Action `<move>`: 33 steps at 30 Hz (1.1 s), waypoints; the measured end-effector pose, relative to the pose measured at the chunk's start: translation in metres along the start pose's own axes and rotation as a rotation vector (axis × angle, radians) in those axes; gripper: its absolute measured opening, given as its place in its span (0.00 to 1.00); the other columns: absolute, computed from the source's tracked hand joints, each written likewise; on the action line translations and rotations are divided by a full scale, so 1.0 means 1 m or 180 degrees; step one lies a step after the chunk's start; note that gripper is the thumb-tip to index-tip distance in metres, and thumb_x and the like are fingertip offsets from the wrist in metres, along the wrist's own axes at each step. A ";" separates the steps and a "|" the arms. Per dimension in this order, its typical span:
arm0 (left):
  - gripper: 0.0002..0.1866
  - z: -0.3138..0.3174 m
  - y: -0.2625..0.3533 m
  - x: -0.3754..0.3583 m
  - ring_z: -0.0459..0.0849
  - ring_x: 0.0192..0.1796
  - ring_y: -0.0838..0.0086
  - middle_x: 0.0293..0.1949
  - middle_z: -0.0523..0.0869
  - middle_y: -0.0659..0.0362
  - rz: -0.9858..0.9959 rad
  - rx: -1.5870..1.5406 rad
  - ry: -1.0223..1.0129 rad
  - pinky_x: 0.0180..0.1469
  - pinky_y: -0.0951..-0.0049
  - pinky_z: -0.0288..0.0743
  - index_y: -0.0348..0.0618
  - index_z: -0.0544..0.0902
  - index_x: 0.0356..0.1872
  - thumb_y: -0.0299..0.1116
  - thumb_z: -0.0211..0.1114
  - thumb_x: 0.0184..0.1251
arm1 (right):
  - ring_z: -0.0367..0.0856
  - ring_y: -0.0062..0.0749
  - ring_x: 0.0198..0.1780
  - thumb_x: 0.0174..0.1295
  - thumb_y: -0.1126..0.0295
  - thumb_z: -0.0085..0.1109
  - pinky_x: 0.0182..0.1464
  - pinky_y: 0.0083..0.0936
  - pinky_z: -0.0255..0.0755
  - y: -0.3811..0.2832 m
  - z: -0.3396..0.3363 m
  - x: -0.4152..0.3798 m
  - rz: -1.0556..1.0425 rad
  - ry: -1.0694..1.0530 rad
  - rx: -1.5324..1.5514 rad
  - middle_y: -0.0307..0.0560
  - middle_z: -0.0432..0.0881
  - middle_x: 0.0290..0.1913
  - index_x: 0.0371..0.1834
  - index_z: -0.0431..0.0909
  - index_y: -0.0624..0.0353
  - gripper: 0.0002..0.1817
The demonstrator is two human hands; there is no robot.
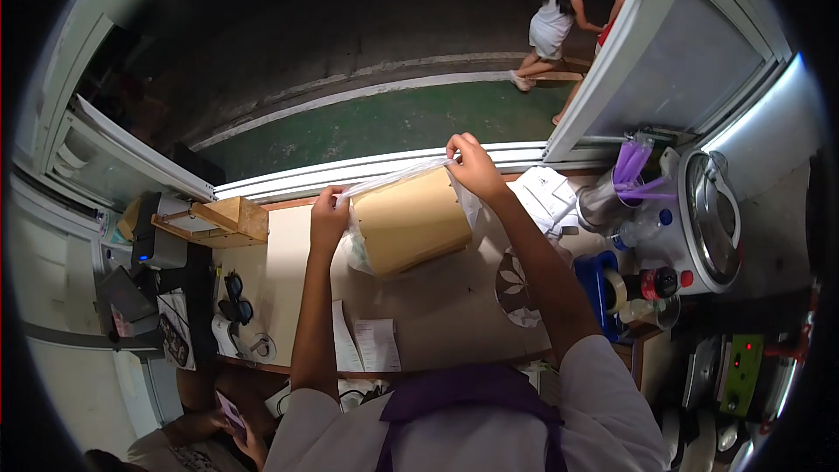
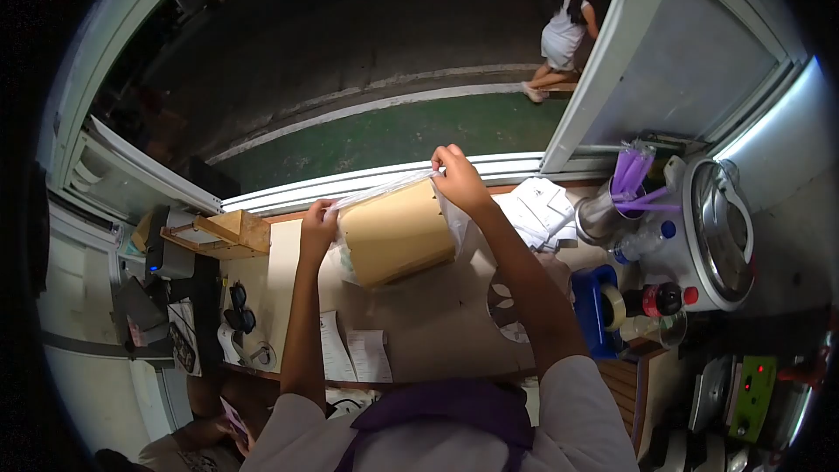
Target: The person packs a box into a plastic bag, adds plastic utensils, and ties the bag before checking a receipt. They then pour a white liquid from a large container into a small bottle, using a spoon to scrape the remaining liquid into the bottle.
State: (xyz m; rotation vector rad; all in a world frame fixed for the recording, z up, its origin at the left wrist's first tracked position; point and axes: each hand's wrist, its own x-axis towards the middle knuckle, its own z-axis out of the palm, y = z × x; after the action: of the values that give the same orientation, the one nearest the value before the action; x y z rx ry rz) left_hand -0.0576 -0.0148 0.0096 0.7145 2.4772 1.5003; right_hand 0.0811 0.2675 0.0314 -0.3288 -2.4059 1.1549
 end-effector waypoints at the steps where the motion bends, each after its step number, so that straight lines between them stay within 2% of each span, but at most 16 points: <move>1: 0.11 0.000 0.003 -0.010 0.75 0.22 0.77 0.23 0.77 0.59 -0.0056 -0.0046 0.0072 0.26 0.76 0.71 0.38 0.78 0.46 0.26 0.59 0.62 | 0.76 0.53 0.43 0.54 0.79 0.54 0.43 0.41 0.71 -0.004 -0.004 -0.008 -0.0099 0.0071 0.0125 0.54 0.73 0.39 0.38 0.70 0.58 0.08; 3: 0.14 -0.007 0.039 -0.043 0.74 0.22 0.75 0.27 0.78 0.56 -0.0179 -0.0128 0.0215 0.29 0.73 0.71 0.39 0.78 0.47 0.24 0.60 0.58 | 0.77 0.49 0.44 0.54 0.80 0.52 0.44 0.37 0.72 0.005 -0.003 -0.035 -0.0168 0.0324 0.0057 0.55 0.74 0.41 0.42 0.70 0.61 0.12; 4: 0.20 -0.006 -0.002 -0.052 0.76 0.27 0.71 0.35 0.77 0.53 0.0182 0.0528 0.0429 0.33 0.70 0.74 0.40 0.75 0.51 0.22 0.60 0.55 | 0.77 0.48 0.44 0.53 0.81 0.52 0.44 0.36 0.73 0.011 -0.003 -0.052 -0.0215 0.0454 0.0015 0.55 0.74 0.42 0.45 0.70 0.62 0.14; 6: 0.23 -0.015 0.029 -0.091 0.79 0.40 0.60 0.41 0.75 0.47 -0.1097 0.0089 -0.0060 0.43 0.64 0.75 0.36 0.74 0.52 0.23 0.60 0.51 | 0.77 0.53 0.44 0.53 0.79 0.51 0.48 0.38 0.73 0.024 -0.002 -0.098 0.0574 0.0255 -0.0420 0.58 0.77 0.43 0.52 0.68 0.63 0.20; 7: 0.23 -0.011 -0.040 -0.108 0.81 0.38 0.55 0.40 0.77 0.44 -0.0553 0.0814 -0.0082 0.44 0.59 0.76 0.34 0.74 0.52 0.27 0.61 0.51 | 0.78 0.49 0.41 0.53 0.77 0.51 0.46 0.35 0.73 0.023 -0.006 -0.120 0.1095 -0.0092 -0.0515 0.55 0.78 0.40 0.52 0.69 0.62 0.19; 8: 0.23 -0.018 -0.004 -0.126 0.82 0.39 0.51 0.39 0.80 0.40 -0.1061 0.0485 -0.0474 0.48 0.54 0.74 0.33 0.74 0.51 0.30 0.62 0.51 | 0.79 0.44 0.38 0.54 0.76 0.51 0.44 0.33 0.73 0.021 -0.011 -0.136 0.1615 -0.0436 -0.0597 0.52 0.80 0.37 0.51 0.71 0.61 0.19; 11: 0.16 -0.032 0.007 -0.156 0.85 0.31 0.61 0.31 0.83 0.45 -0.0561 0.0727 -0.0655 0.34 0.62 0.77 0.33 0.77 0.46 0.32 0.61 0.59 | 0.77 0.28 0.33 0.56 0.72 0.51 0.39 0.25 0.71 -0.015 -0.050 -0.154 0.2209 -0.1068 0.0805 0.43 0.79 0.30 0.43 0.77 0.59 0.12; 12: 0.14 -0.043 0.031 -0.154 0.85 0.28 0.63 0.28 0.83 0.46 -0.0526 0.0599 -0.0685 0.32 0.64 0.77 0.33 0.77 0.44 0.32 0.60 0.61 | 0.73 0.16 0.32 0.57 0.70 0.53 0.36 0.19 0.67 -0.003 -0.052 -0.156 0.1602 -0.0773 0.0965 0.37 0.78 0.28 0.36 0.80 0.57 0.08; 14: 0.10 -0.051 0.059 -0.138 0.83 0.22 0.68 0.20 0.82 0.52 -0.0506 0.0448 -0.0344 0.28 0.66 0.75 0.34 0.79 0.39 0.32 0.55 0.68 | 0.73 0.20 0.36 0.61 0.64 0.57 0.40 0.19 0.67 -0.023 -0.059 -0.128 0.1168 0.0239 0.0724 0.37 0.79 0.30 0.36 0.82 0.59 0.11; 15: 0.10 -0.056 0.073 -0.119 0.84 0.25 0.68 0.23 0.83 0.51 -0.0470 0.0582 -0.0069 0.30 0.65 0.75 0.34 0.78 0.37 0.33 0.56 0.68 | 0.74 0.21 0.38 0.63 0.64 0.57 0.42 0.20 0.67 -0.046 -0.062 -0.109 0.0961 0.0655 0.1072 0.39 0.80 0.32 0.36 0.82 0.62 0.12; 16: 0.12 -0.062 0.088 -0.100 0.84 0.30 0.70 0.26 0.83 0.50 0.0153 0.1010 0.0171 0.33 0.64 0.74 0.34 0.77 0.35 0.35 0.54 0.69 | 0.75 0.22 0.38 0.63 0.66 0.56 0.44 0.22 0.68 -0.069 -0.071 -0.088 0.1049 0.0416 0.1584 0.40 0.81 0.34 0.38 0.81 0.63 0.11; 17: 0.13 -0.069 0.091 -0.080 0.82 0.33 0.71 0.27 0.82 0.52 0.0098 0.0548 0.0074 0.37 0.68 0.72 0.37 0.76 0.32 0.38 0.53 0.70 | 0.76 0.24 0.37 0.62 0.68 0.57 0.41 0.23 0.69 -0.074 -0.067 -0.069 0.0992 0.0254 0.2703 0.41 0.80 0.34 0.37 0.79 0.64 0.10; 19: 0.12 -0.088 0.110 -0.053 0.75 0.30 0.74 0.24 0.77 0.60 0.0300 -0.1193 0.0007 0.38 0.72 0.69 0.41 0.76 0.31 0.38 0.52 0.69 | 0.76 0.27 0.33 0.61 0.70 0.56 0.37 0.24 0.70 -0.096 -0.078 -0.038 0.0977 -0.0054 0.3621 0.43 0.79 0.33 0.35 0.77 0.64 0.08; 21: 0.09 -0.118 0.168 -0.057 0.69 0.29 0.78 0.24 0.71 0.66 0.0065 -0.2846 -0.0795 0.37 0.77 0.65 0.43 0.76 0.32 0.36 0.53 0.69 | 0.74 0.27 0.28 0.60 0.71 0.55 0.34 0.23 0.68 -0.154 -0.111 -0.038 0.0872 -0.0194 0.3302 0.44 0.75 0.29 0.32 0.75 0.66 0.08; 28: 0.16 -0.115 0.208 -0.097 0.64 0.29 0.84 0.31 0.71 0.67 0.0021 -0.2746 -0.0745 0.34 0.81 0.61 0.33 0.77 0.51 0.34 0.53 0.70 | 0.73 0.24 0.26 0.59 0.72 0.55 0.30 0.21 0.68 -0.218 -0.128 -0.107 0.0575 -0.0332 0.2551 0.45 0.78 0.32 0.33 0.79 0.70 0.09; 33: 0.17 -0.125 0.190 -0.109 0.64 0.29 0.85 0.35 0.71 0.64 0.0112 -0.2855 -0.1470 0.33 0.84 0.61 0.33 0.73 0.55 0.32 0.56 0.70 | 0.77 0.28 0.27 0.62 0.66 0.55 0.33 0.26 0.72 -0.200 -0.132 -0.155 0.0563 -0.0002 0.3018 0.46 0.81 0.33 0.39 0.81 0.66 0.13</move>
State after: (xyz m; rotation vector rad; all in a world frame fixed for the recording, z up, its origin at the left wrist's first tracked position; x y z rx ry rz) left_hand 0.0513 -0.0931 0.2232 0.7779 1.2652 1.9278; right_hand 0.2765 0.1709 0.2154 -0.2141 -1.5830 2.1811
